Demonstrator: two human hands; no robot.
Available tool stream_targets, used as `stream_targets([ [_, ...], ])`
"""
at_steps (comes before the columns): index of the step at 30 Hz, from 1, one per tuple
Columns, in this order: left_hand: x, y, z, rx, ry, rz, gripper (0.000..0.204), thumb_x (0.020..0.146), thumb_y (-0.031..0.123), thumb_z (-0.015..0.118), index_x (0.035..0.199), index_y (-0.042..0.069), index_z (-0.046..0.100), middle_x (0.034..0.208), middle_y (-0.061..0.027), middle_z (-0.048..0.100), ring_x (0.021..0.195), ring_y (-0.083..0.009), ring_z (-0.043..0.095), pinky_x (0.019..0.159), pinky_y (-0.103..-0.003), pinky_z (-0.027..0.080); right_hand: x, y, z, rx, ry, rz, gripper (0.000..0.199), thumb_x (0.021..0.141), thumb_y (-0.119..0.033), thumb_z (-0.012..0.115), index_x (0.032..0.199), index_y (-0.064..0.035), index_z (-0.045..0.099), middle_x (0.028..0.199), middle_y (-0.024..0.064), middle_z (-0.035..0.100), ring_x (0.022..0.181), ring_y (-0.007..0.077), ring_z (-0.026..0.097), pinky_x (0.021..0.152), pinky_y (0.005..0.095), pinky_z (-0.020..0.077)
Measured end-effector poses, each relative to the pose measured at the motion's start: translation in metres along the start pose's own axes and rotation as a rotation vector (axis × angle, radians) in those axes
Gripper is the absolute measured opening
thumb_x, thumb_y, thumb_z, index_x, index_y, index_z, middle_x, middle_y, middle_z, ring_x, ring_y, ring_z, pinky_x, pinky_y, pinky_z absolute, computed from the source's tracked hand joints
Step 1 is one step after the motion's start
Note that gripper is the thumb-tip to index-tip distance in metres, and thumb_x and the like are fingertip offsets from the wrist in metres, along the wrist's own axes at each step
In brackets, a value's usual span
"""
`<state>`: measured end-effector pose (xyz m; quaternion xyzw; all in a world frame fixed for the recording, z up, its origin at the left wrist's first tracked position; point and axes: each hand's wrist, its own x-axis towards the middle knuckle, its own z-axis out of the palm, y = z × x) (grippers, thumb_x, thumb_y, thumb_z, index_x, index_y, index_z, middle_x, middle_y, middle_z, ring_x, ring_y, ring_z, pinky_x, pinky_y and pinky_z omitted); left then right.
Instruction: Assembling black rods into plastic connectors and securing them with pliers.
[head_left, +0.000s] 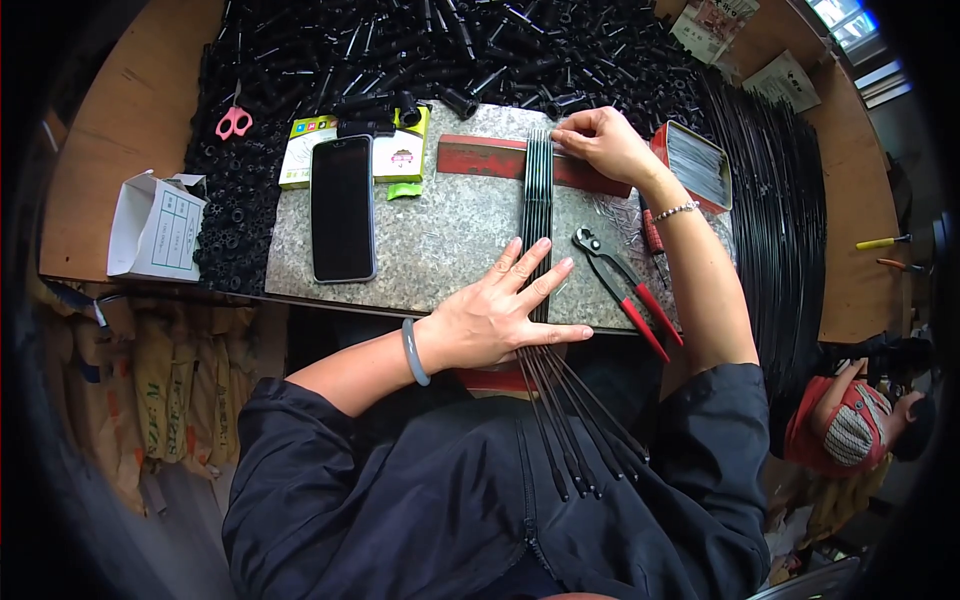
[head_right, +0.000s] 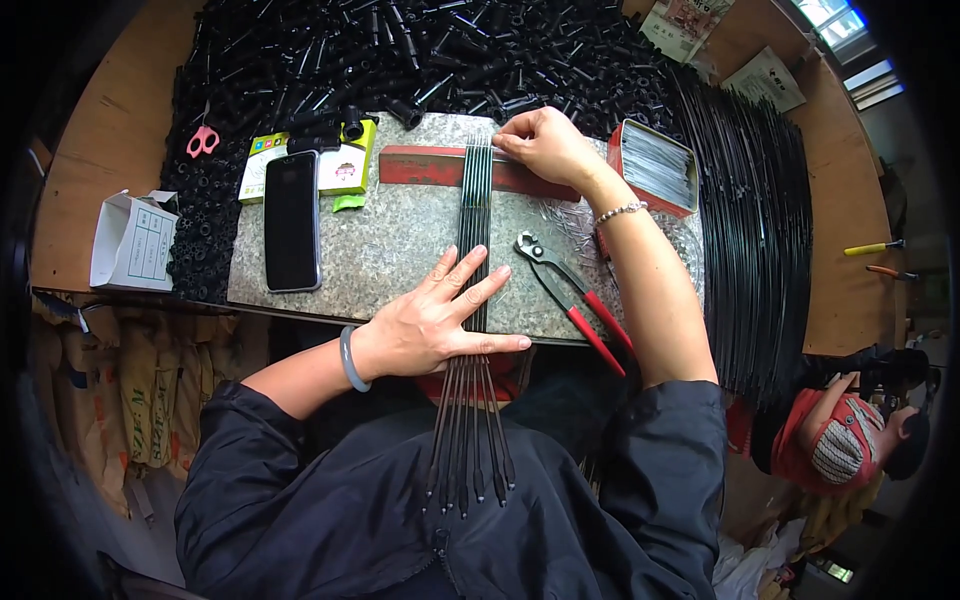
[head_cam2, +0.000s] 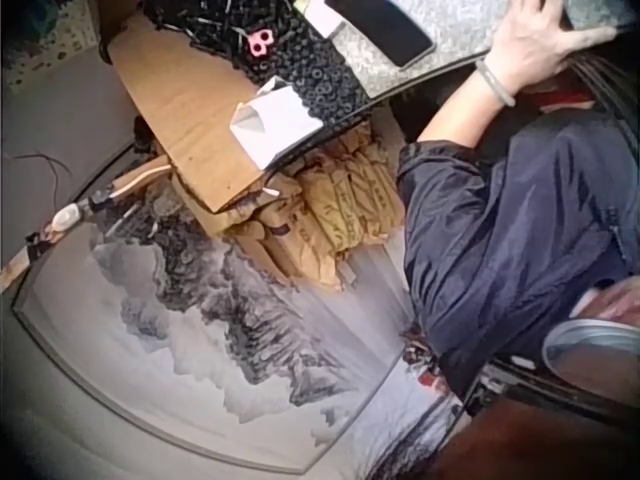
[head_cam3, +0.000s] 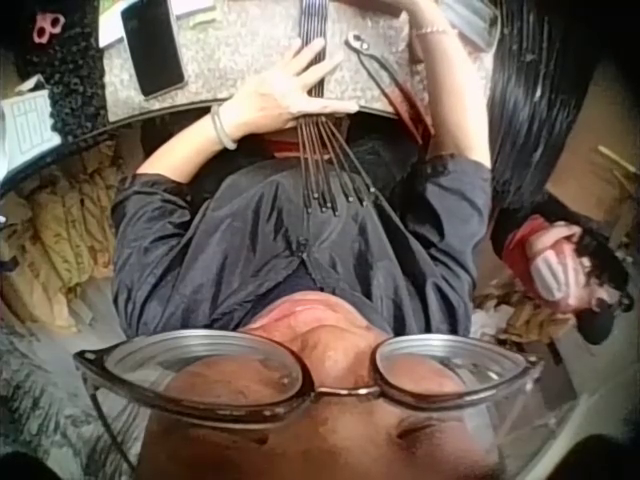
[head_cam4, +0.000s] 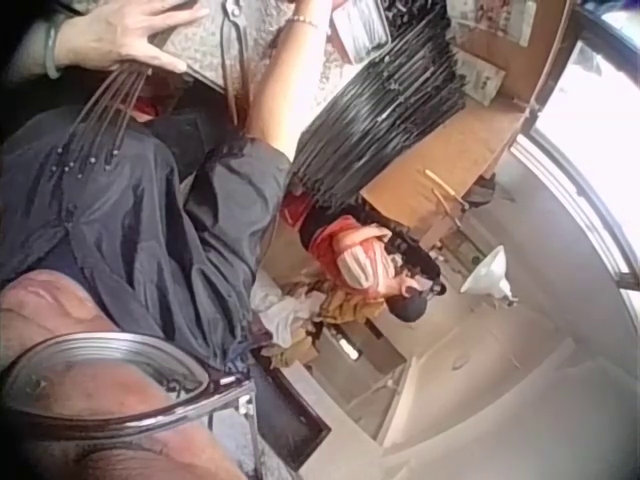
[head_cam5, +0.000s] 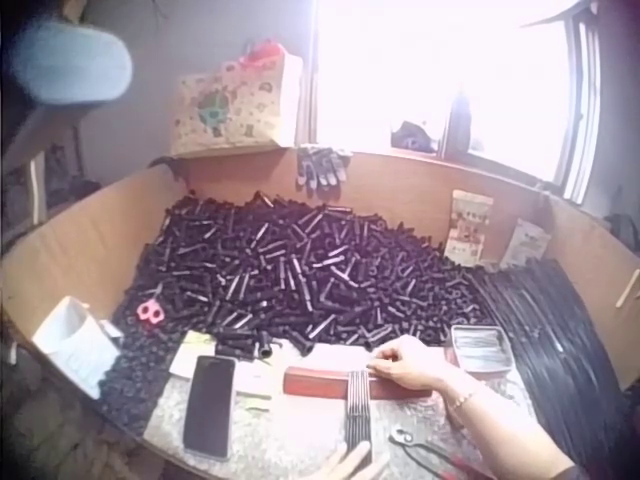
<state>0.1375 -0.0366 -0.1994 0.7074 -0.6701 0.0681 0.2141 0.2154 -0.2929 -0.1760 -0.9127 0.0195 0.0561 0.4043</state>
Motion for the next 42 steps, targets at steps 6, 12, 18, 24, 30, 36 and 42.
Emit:
stream_targets([
  [6,0.000,0.000,0.000,-0.003,0.002,-0.001,0.062,0.074,0.022,0.060,0.129,0.045,0.046,0.138,-0.0191,0.039,0.126,-0.0458,0.037,0.100,-0.057,0.037,0.004,0.002,0.000,0.079,-0.015,-0.073,0.019,0.088,-0.013,0.060,0.096,0.0023,0.066,0.079,0.0005,0.064,0.072,0.0043,0.055,0.067,0.0215,0.0475],
  [12,-0.001,0.000,-0.001,-0.010,0.000,-0.006,0.063,0.072,0.022,0.061,0.129,0.046,0.046,0.139,-0.0191,0.038,0.127,-0.0456,0.037,0.100,-0.057,0.037,0.005,-0.010,0.006,0.036,-0.017,-0.110,0.020,0.091,-0.011,0.055,0.106,0.0000,0.062,0.094,0.0021,0.062,0.084,0.0062,0.054,0.078,0.0226,0.0461],
  [18,0.000,0.000,0.000,-0.005,-0.008,-0.001,0.064,0.072,0.021,0.062,0.129,0.046,0.046,0.139,-0.0184,0.037,0.128,-0.0453,0.035,0.101,-0.057,0.036,-0.004,-0.007,-0.007,-0.015,0.427,-0.251,0.022,0.090,-0.018,0.060,0.106,-0.0036,0.059,0.094,0.0026,0.055,0.082,0.0084,0.053,0.075,0.0232,0.0459],
  [24,-0.003,0.006,-0.005,-0.037,-0.027,-0.015,0.068,0.070,0.027,0.067,0.133,0.039,0.044,0.140,-0.0181,0.037,0.129,-0.0453,0.033,0.102,-0.061,0.030,-0.082,0.026,-0.095,-0.564,0.372,0.213,0.018,0.076,-0.016,0.070,0.086,-0.0012,0.069,0.082,0.0141,0.067,0.078,0.0194,0.065,0.071,0.0300,0.0502],
  [30,0.005,0.028,-0.042,-0.365,-0.002,-0.056,0.074,0.076,0.041,0.069,0.136,0.009,0.041,0.138,-0.0182,0.041,0.130,-0.0388,0.035,0.105,-0.056,0.027,-0.103,0.057,-0.086,-0.676,0.490,0.007,0.015,0.075,-0.021,0.070,0.082,-0.0074,0.071,0.081,0.0064,0.063,0.088,0.0230,0.056,0.079,0.0350,0.0477],
  [36,0.027,0.056,-0.100,-0.654,0.199,-0.028,0.061,0.075,0.026,0.074,0.125,-0.001,0.051,0.118,-0.0173,0.059,0.108,-0.0333,0.058,0.094,-0.040,0.044,-0.116,0.048,-0.086,-0.591,0.712,-0.102,0.012,0.077,-0.016,0.068,0.078,-0.0041,0.068,0.078,0.0076,0.062,0.080,0.0241,0.056,0.073,0.0348,0.0463],
  [42,0.031,0.062,-0.113,-0.603,0.198,0.029,0.044,0.078,0.025,0.072,0.113,0.000,0.061,0.099,-0.0148,0.067,0.091,-0.0288,0.066,0.078,-0.033,0.052,-0.164,-0.038,-0.074,-0.353,0.890,-0.468,0.008,0.085,-0.008,0.064,0.089,-0.0013,0.064,0.076,0.0059,0.057,0.066,0.0133,0.053,0.062,0.0253,0.0437],
])
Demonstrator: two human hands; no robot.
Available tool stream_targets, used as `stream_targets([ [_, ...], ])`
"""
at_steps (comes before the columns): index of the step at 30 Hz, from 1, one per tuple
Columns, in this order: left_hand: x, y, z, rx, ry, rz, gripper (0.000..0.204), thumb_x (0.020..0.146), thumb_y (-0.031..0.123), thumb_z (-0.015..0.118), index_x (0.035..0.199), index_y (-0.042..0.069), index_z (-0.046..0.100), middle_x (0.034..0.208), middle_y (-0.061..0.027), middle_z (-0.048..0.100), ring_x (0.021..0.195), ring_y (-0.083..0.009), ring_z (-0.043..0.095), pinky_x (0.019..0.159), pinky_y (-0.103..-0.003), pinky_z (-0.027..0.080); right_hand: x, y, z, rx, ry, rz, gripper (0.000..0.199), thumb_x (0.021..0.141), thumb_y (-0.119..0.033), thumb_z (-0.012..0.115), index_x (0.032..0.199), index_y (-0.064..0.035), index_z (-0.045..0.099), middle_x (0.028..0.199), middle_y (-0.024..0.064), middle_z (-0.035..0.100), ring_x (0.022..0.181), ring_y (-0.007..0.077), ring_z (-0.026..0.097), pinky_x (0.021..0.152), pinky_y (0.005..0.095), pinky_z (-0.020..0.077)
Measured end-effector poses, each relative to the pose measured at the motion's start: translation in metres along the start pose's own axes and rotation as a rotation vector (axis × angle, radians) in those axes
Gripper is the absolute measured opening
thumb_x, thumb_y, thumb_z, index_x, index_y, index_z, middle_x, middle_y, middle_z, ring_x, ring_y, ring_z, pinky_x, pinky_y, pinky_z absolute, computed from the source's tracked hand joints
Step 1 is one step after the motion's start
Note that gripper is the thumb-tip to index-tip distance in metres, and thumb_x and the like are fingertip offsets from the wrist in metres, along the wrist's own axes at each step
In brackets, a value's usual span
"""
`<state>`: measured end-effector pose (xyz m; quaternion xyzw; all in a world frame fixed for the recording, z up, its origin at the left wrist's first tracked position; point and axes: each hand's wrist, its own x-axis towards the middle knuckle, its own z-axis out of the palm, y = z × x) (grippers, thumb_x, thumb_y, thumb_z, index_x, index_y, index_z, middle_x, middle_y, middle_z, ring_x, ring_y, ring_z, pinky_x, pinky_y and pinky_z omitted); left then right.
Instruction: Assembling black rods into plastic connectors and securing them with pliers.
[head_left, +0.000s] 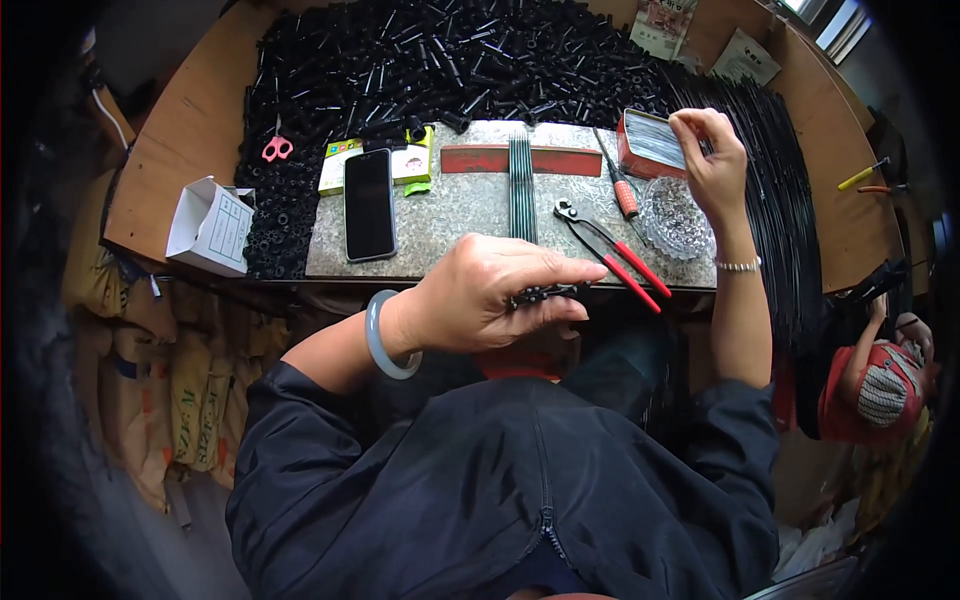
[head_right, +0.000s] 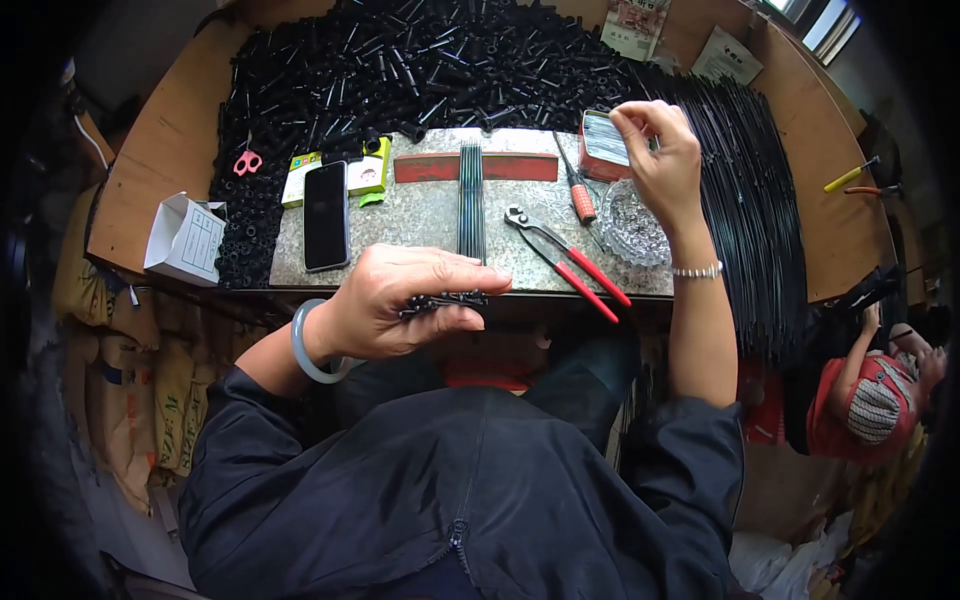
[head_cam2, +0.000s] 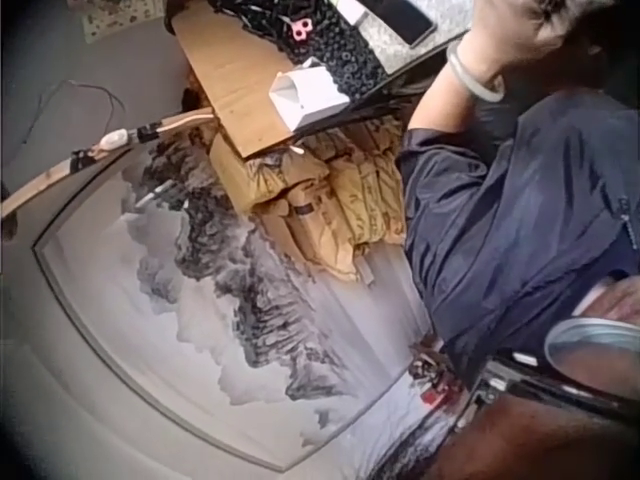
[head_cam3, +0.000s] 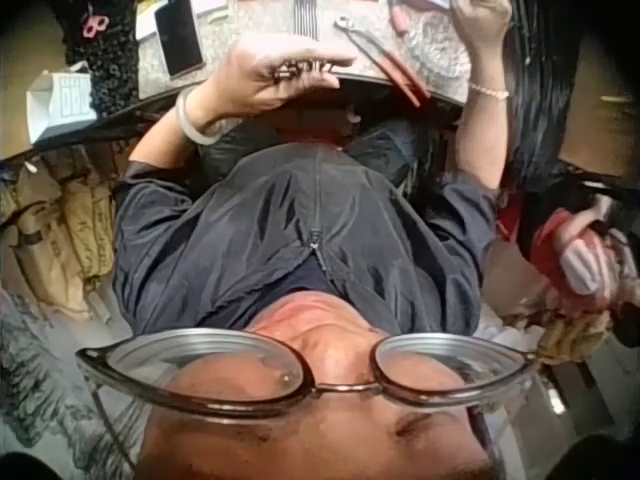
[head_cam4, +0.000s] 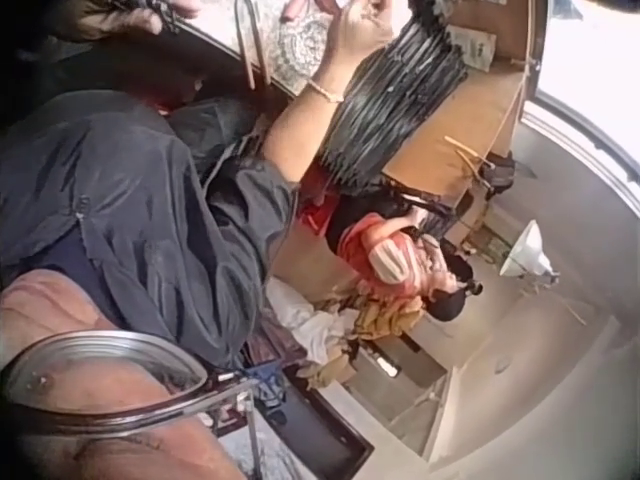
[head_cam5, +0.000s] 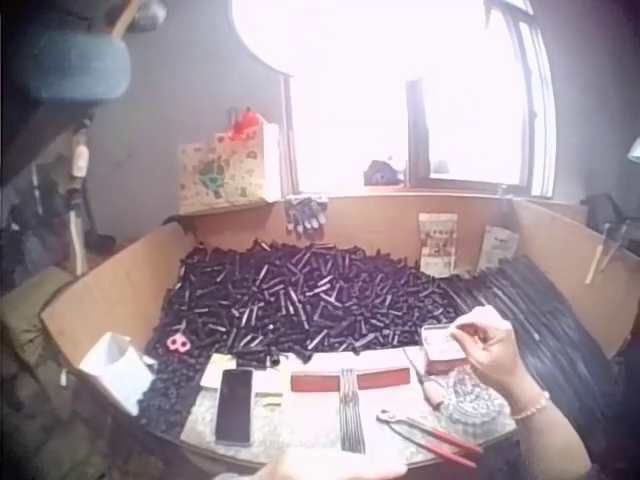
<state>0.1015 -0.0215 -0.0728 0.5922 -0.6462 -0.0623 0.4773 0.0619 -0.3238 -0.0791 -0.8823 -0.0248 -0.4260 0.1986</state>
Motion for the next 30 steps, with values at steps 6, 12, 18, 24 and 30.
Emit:
stream_targets([
  [6,-0.005,0.011,-0.001,0.059,-0.038,-0.086,0.040,0.079,0.022,0.071,0.112,0.003,0.062,0.097,-0.0139,0.068,0.086,-0.0277,0.067,0.072,-0.032,0.053,-0.041,-0.125,-0.047,0.385,-0.143,-0.107,0.019,0.073,0.006,0.067,0.090,-0.0022,0.068,0.072,0.0049,0.052,0.066,0.0157,0.048,0.059,0.0257,0.0391],
  [12,-0.009,0.008,0.001,0.116,-0.077,-0.054,0.041,0.079,0.019,0.070,0.116,0.003,0.060,0.099,-0.0143,0.067,0.086,-0.0281,0.067,0.072,-0.032,0.053,-0.070,-0.148,-0.050,0.276,-0.120,-0.191,0.030,0.062,-0.004,0.075,0.091,-0.0100,0.069,0.071,0.0007,0.051,0.061,0.0173,0.046,0.057,0.0297,0.0345],
  [18,-0.011,0.009,0.001,0.116,-0.084,-0.098,0.047,0.075,0.019,0.074,0.117,0.003,0.060,0.095,-0.0136,0.068,0.084,-0.0275,0.067,0.070,-0.031,0.052,-0.068,-0.152,-0.055,0.163,-0.147,-0.263,0.026,0.062,-0.007,0.077,0.087,-0.0082,0.069,0.069,0.0009,0.050,0.062,0.0174,0.043,0.060,0.0299,0.0349],
  [24,-0.012,0.003,0.005,0.080,-0.025,-0.053,0.033,0.075,0.017,0.073,0.105,0.003,0.066,0.087,-0.0139,0.068,0.076,-0.0263,0.068,0.064,-0.029,0.053,-0.069,-0.151,-0.053,0.118,-0.142,-0.265,0.025,0.063,-0.007,0.076,0.087,-0.0073,0.069,0.069,0.0005,0.050,0.064,0.0175,0.043,0.060,0.0305,0.0348],
  [30,-0.012,0.001,0.008,0.091,0.022,-0.006,0.023,0.076,0.014,0.072,0.097,0.003,0.069,0.080,-0.0133,0.068,0.069,-0.0244,0.068,0.060,-0.029,0.052,-0.069,-0.152,-0.050,0.125,-0.119,-0.245,0.024,0.065,-0.003,0.073,0.089,-0.0071,0.068,0.068,0.0006,0.049,0.062,0.0171,0.044,0.063,0.0315,0.0358],
])
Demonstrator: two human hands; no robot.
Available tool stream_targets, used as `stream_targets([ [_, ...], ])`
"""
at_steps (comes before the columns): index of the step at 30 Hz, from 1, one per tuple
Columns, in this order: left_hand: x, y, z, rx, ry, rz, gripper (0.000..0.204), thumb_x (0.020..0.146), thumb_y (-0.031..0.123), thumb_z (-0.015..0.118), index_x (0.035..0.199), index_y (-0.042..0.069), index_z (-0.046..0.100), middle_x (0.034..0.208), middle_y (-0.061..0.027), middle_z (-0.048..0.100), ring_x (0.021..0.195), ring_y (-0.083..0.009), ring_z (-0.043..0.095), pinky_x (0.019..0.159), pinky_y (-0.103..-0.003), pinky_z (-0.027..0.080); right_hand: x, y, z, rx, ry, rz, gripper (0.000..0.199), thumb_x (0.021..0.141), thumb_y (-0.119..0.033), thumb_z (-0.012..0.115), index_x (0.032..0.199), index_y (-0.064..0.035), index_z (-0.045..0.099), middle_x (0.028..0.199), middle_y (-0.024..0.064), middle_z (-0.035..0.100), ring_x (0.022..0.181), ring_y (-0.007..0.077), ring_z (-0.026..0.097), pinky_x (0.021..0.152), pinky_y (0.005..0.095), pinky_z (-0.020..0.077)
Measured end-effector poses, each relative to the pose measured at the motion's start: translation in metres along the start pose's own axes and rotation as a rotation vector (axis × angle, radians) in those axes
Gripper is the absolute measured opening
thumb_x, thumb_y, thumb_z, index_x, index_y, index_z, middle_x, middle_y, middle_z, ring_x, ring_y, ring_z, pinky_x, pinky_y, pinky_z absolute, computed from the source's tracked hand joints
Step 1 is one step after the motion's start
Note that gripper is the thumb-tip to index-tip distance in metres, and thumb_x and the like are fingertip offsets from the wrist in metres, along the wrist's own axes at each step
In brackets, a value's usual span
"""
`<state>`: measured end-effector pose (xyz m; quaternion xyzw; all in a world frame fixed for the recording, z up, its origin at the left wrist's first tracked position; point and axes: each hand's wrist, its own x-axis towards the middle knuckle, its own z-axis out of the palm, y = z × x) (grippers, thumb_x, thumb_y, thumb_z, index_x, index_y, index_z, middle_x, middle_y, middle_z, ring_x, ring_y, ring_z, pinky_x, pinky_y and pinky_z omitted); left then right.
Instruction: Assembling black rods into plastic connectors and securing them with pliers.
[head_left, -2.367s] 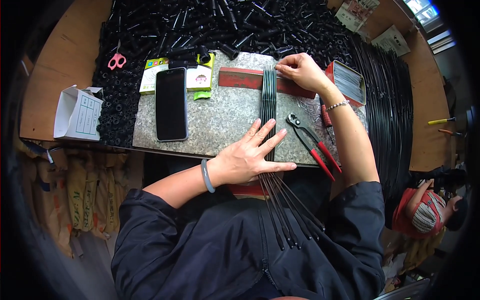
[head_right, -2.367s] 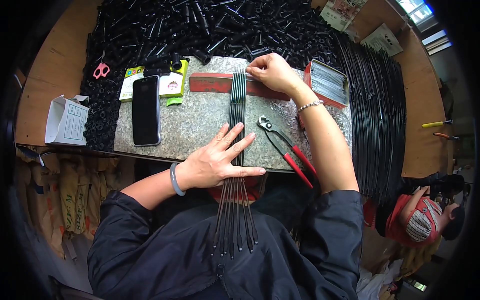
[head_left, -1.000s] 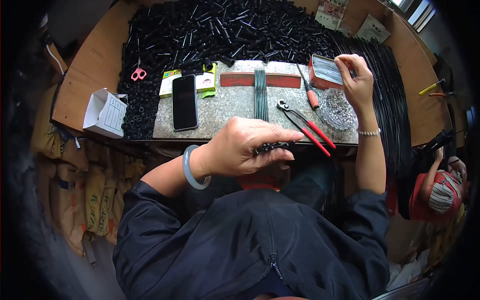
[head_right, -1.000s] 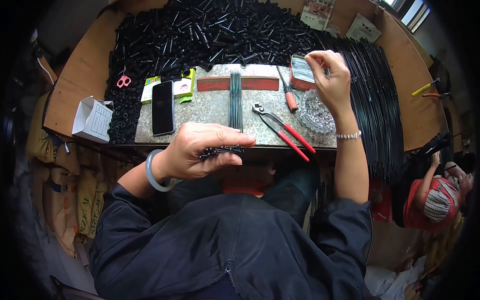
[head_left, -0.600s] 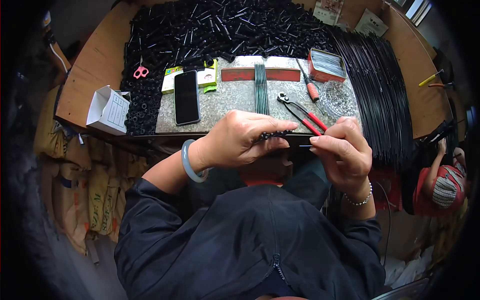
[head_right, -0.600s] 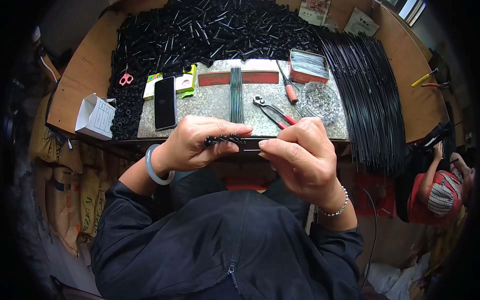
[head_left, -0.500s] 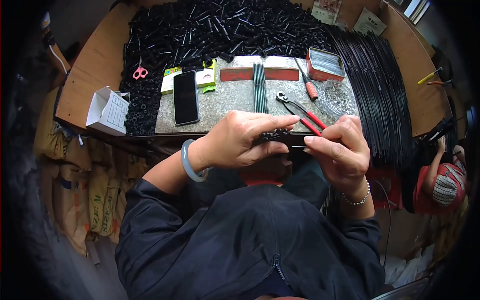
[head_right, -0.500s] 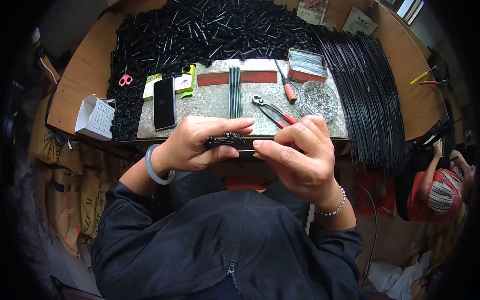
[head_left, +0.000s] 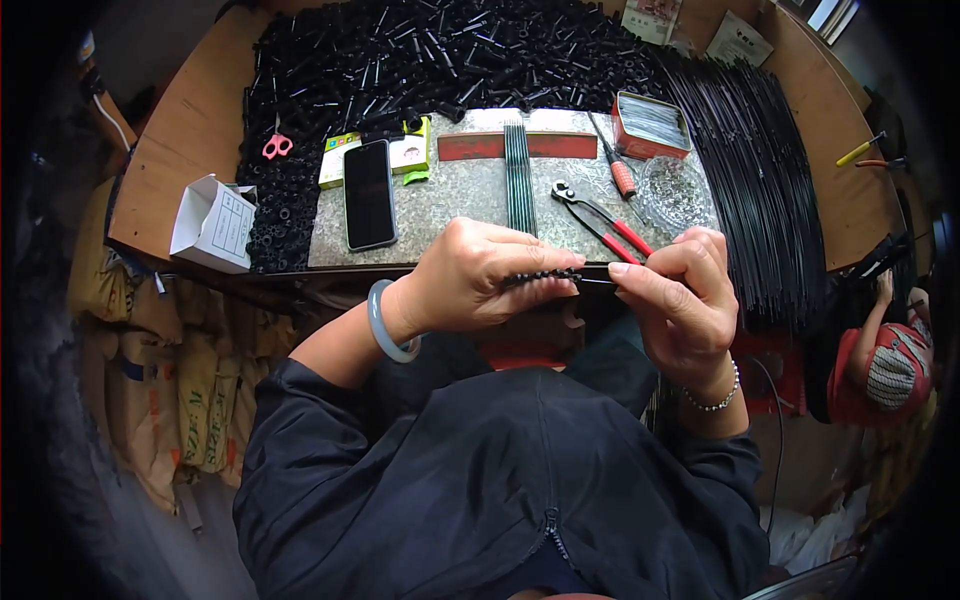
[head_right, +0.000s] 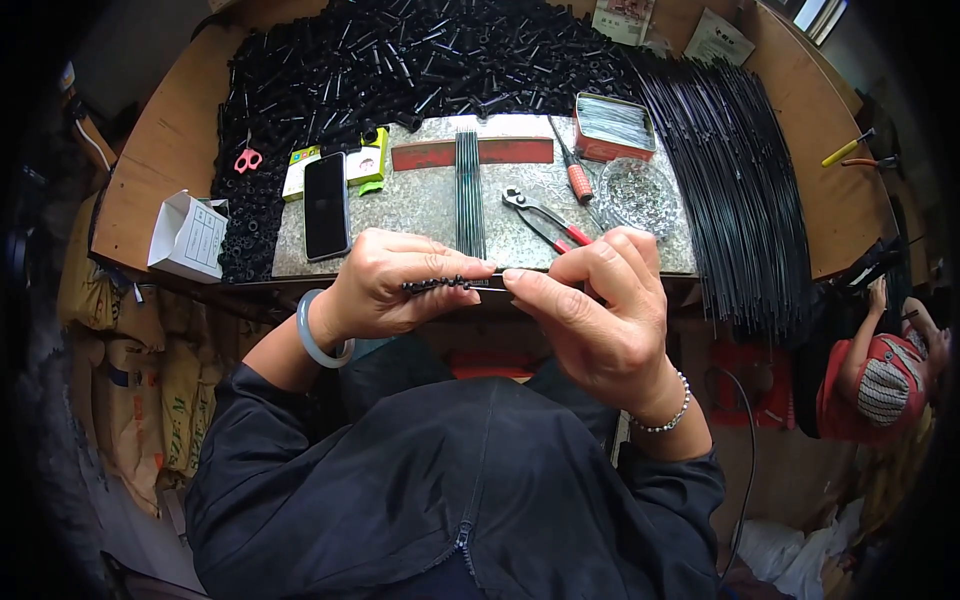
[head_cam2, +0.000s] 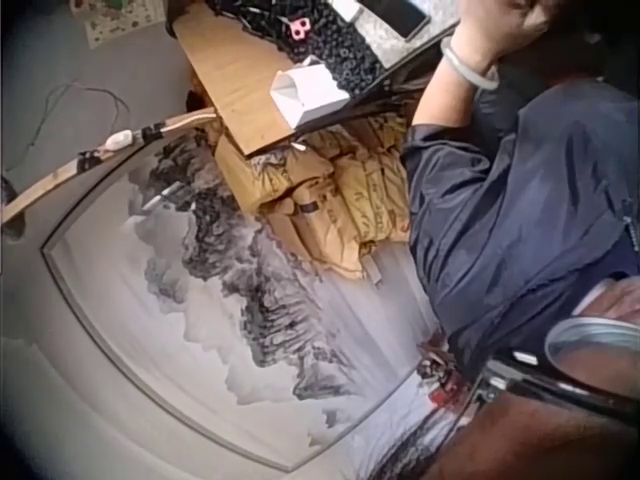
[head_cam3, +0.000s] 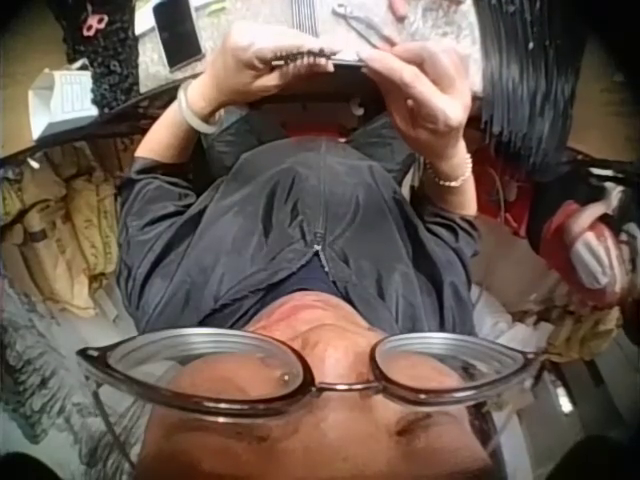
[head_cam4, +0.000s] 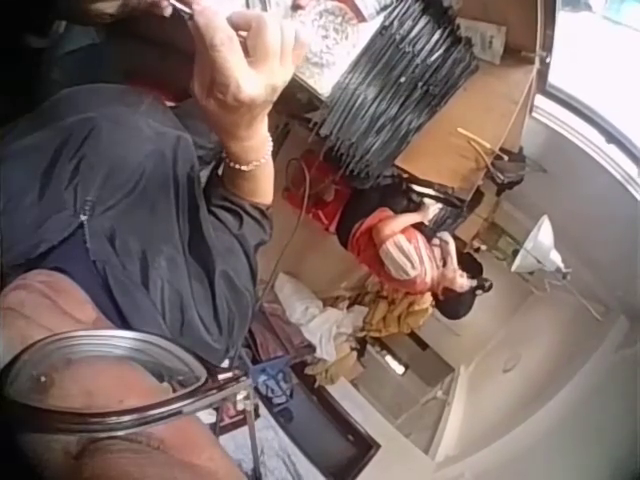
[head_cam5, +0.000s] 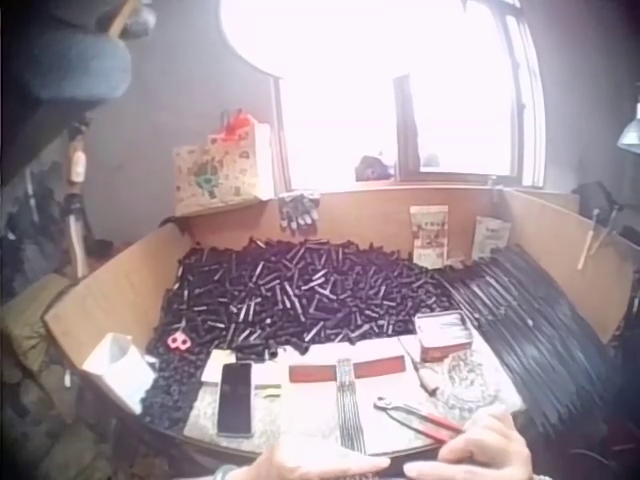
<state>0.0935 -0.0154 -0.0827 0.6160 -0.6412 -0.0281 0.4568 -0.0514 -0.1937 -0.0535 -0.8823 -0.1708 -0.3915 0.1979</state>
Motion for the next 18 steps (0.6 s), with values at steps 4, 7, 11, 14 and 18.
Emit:
stream_targets([
  [4,0.0003,0.0007,-0.0003,0.089,0.011,0.035,0.020,0.076,0.012,0.073,0.094,0.003,0.070,0.078,-0.0124,0.068,0.065,-0.0236,0.067,0.058,-0.029,0.052,-0.0006,0.0001,-0.0024,0.010,0.013,0.000,0.024,0.066,-0.003,0.073,0.089,-0.0076,0.067,0.068,0.0007,0.050,0.062,0.0169,0.045,0.065,0.0333,0.0369],
  [7,0.0001,-0.0010,0.0016,0.092,0.041,0.062,0.020,0.075,0.012,0.074,0.093,0.004,0.070,0.078,-0.0118,0.068,0.065,-0.0231,0.067,0.057,-0.029,0.051,-0.0010,-0.0009,-0.0067,-0.007,0.009,-0.009,0.023,0.066,-0.002,0.073,0.088,-0.0078,0.067,0.069,0.0006,0.050,0.062,0.0167,0.046,0.067,0.0350,0.0378],
  [11,0.0007,0.0007,0.0011,0.112,0.019,0.073,0.020,0.075,0.012,0.073,0.092,0.004,0.070,0.078,-0.0114,0.069,0.065,-0.0226,0.067,0.057,-0.029,0.051,0.0011,-0.0019,-0.0082,-0.044,0.007,-0.005,0.023,0.066,-0.004,0.074,0.088,-0.0080,0.067,0.068,0.0003,0.051,0.062,0.0162,0.046,0.068,0.0354,0.0383],
  [14,0.0002,0.0010,0.0020,0.119,0.003,0.057,0.019,0.075,0.011,0.073,0.092,0.004,0.070,0.078,-0.0110,0.069,0.066,-0.0225,0.067,0.057,-0.029,0.051,0.0017,-0.0013,-0.0073,-0.055,-0.001,-0.008,0.024,0.065,-0.004,0.075,0.087,-0.0082,0.067,0.068,0.0003,0.050,0.062,0.0161,0.047,0.068,0.0351,0.0386],
  [18,0.0010,0.0012,0.0027,0.120,0.006,0.068,0.019,0.075,0.011,0.073,0.092,0.004,0.070,0.079,-0.0105,0.069,0.068,-0.0225,0.068,0.058,-0.029,0.052,0.0038,-0.0013,-0.0055,-0.053,0.011,-0.032,0.023,0.064,-0.005,0.075,0.086,-0.0084,0.068,0.068,0.0004,0.051,0.062,0.0164,0.047,0.068,0.0344,0.0389],
])
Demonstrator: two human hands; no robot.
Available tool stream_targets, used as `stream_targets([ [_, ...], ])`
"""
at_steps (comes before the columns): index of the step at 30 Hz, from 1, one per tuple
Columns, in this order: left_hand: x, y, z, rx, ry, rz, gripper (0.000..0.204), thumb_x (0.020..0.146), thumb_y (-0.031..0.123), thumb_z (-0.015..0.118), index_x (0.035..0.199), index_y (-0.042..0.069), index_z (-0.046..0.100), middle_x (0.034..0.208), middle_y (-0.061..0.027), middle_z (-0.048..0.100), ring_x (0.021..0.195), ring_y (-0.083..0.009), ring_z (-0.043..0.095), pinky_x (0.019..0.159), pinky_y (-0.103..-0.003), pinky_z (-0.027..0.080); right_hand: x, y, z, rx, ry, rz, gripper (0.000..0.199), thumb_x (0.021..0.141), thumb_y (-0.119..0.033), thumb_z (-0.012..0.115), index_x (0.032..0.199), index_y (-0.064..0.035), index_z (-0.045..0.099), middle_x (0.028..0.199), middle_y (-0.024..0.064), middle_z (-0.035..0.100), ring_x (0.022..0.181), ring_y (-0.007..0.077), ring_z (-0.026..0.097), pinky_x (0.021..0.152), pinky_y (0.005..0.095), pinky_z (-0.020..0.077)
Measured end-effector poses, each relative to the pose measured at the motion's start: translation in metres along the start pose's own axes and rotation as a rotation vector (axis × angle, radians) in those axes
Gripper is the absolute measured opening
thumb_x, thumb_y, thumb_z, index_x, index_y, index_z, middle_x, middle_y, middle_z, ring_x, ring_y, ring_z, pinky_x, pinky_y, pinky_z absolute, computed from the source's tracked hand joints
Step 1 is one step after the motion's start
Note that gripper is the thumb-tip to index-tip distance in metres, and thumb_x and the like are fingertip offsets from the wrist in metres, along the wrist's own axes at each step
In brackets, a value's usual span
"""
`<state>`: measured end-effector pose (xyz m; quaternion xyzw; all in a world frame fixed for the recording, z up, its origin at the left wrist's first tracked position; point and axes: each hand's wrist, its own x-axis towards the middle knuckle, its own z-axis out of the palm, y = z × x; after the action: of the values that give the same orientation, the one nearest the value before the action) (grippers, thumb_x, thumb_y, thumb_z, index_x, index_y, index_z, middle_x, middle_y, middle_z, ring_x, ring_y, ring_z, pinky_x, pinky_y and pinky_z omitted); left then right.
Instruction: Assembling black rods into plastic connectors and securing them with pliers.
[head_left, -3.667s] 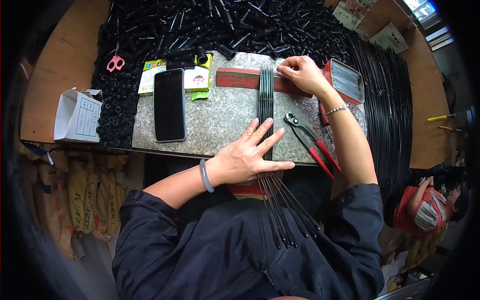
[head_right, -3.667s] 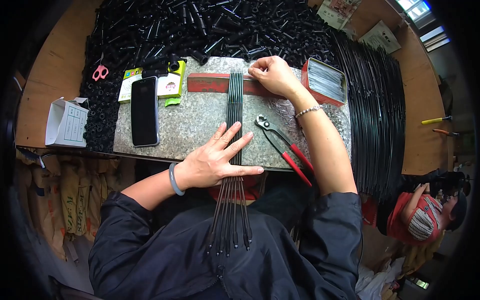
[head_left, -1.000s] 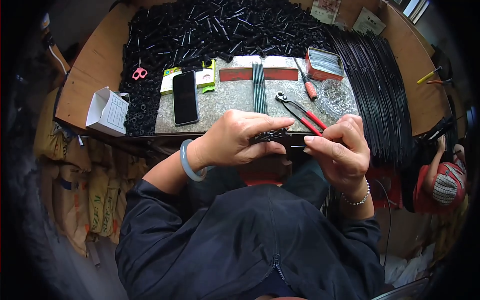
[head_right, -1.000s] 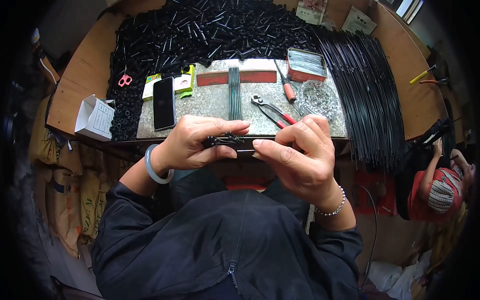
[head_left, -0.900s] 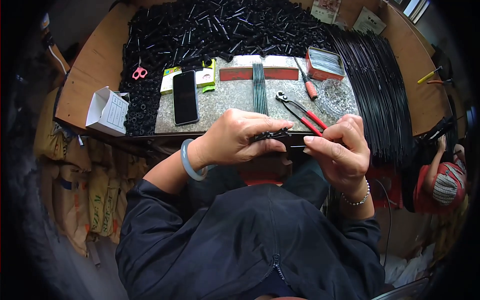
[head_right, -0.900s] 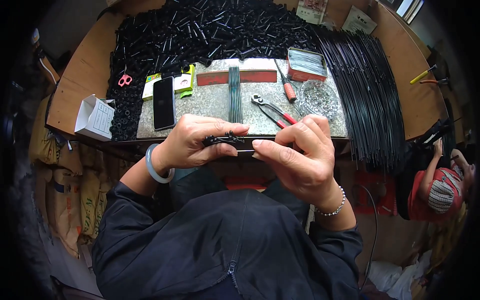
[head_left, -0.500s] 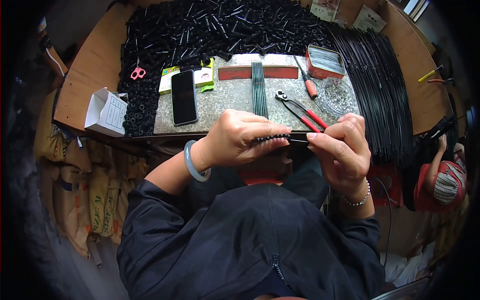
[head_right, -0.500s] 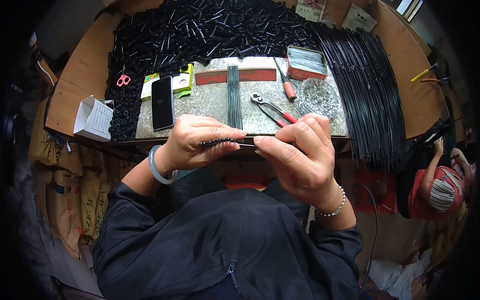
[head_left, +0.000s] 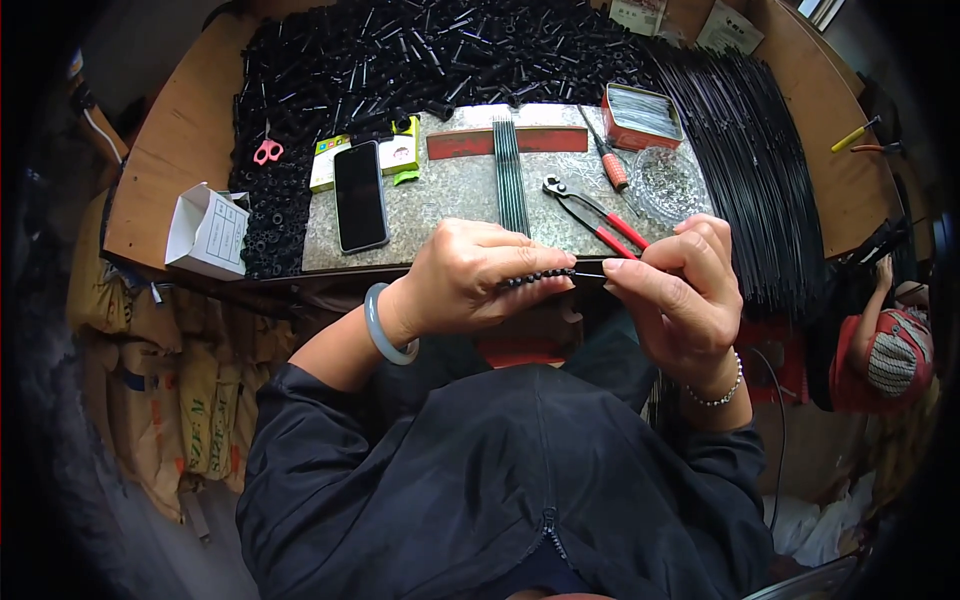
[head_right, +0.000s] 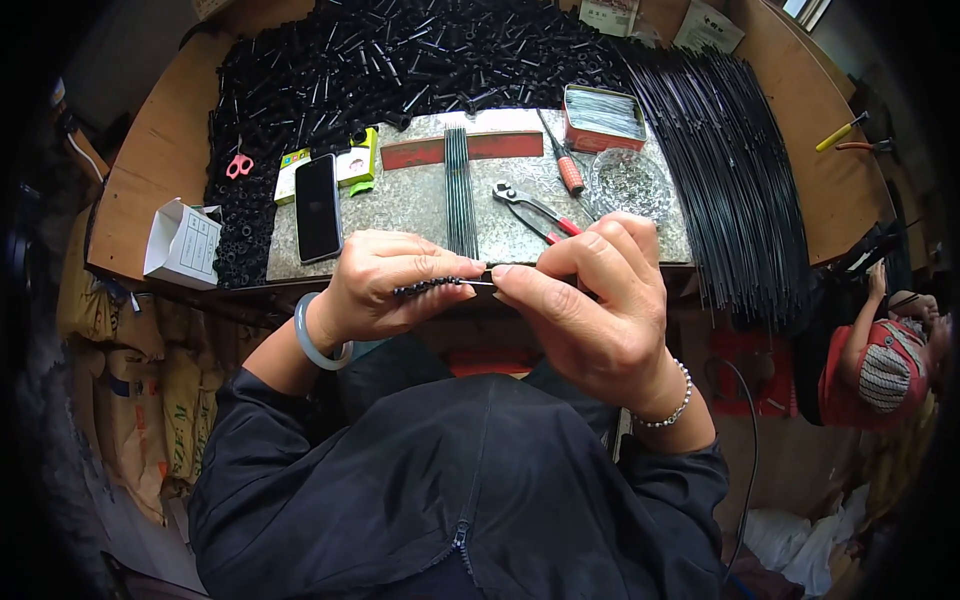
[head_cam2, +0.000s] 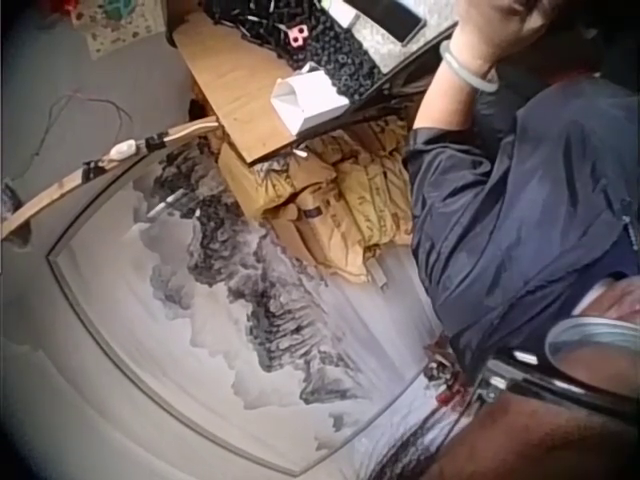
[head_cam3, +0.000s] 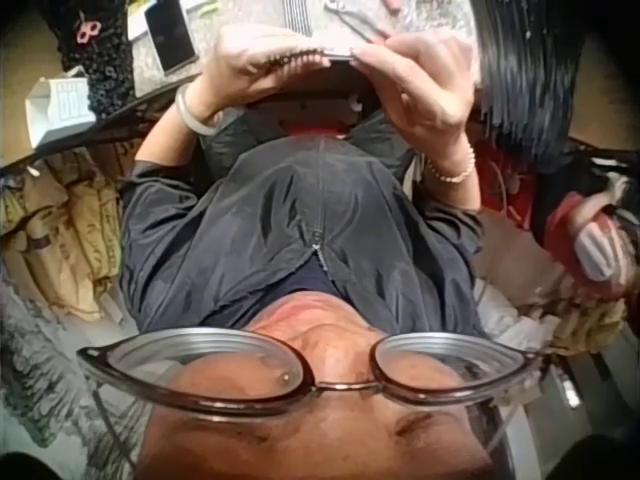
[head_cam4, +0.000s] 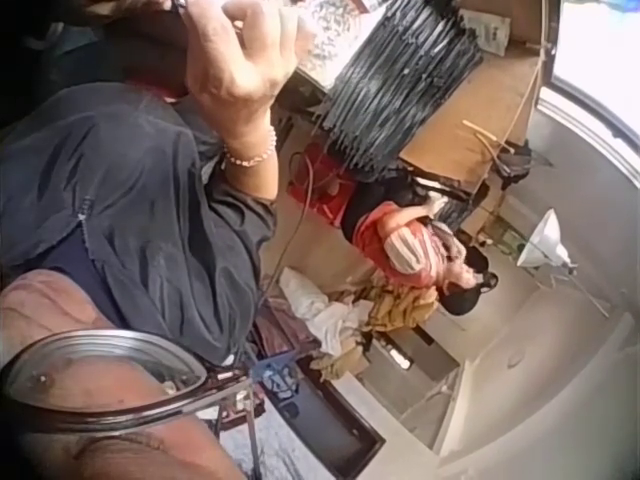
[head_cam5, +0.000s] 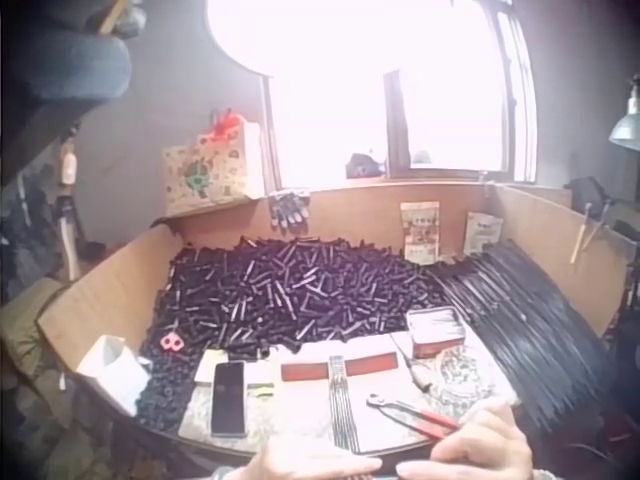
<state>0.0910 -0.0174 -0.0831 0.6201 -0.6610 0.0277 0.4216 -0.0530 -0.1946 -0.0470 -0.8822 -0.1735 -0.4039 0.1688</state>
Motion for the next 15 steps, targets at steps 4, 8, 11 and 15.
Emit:
stream_targets([
  [4,0.000,-0.001,0.000,0.028,0.009,0.019,0.019,0.075,0.012,0.073,0.092,0.004,0.070,0.079,-0.0106,0.069,0.068,-0.0225,0.068,0.058,-0.029,0.052,0.002,-0.001,0.000,-0.024,-0.011,-0.004,0.023,0.064,-0.005,0.075,0.086,-0.0085,0.068,0.068,0.0005,0.050,0.061,0.0165,0.047,0.068,0.0345,0.0390],
  [8,0.001,-0.002,0.001,0.031,0.016,0.045,0.020,0.075,0.012,0.073,0.093,0.004,0.070,0.079,-0.0110,0.069,0.068,-0.0227,0.068,0.058,-0.030,0.052,0.004,-0.001,0.002,0.021,-0.026,0.000,0.023,0.064,-0.006,0.075,0.086,-0.0088,0.068,0.068,0.0001,0.050,0.061,0.0166,0.046,0.067,0.0342,0.0389],
  [11,0.001,-0.002,0.001,0.038,0.007,0.054,0.019,0.075,0.013,0.073,0.092,0.004,0.070,0.078,-0.0108,0.069,0.067,-0.0229,0.067,0.058,-0.030,0.053,0.009,0.006,0.000,0.034,-0.052,-0.025,0.023,0.064,-0.007,0.075,0.086,-0.0092,0.068,0.068,-0.0003,0.050,0.061,0.0164,0.045,0.067,0.0338,0.0387],
  [15,0.002,-0.002,0.003,0.042,0.036,0.071,0.019,0.075,0.013,0.073,0.091,0.004,0.069,0.077,-0.0106,0.068,0.066,-0.0237,0.067,0.059,-0.031,0.053,0.011,0.008,0.002,0.016,-0.069,-0.086,0.022,0.064,-0.007,0.074,0.085,-0.0100,0.069,0.067,-0.0004,0.050,0.061,0.0164,0.043,0.066,0.0333,0.0382],
])
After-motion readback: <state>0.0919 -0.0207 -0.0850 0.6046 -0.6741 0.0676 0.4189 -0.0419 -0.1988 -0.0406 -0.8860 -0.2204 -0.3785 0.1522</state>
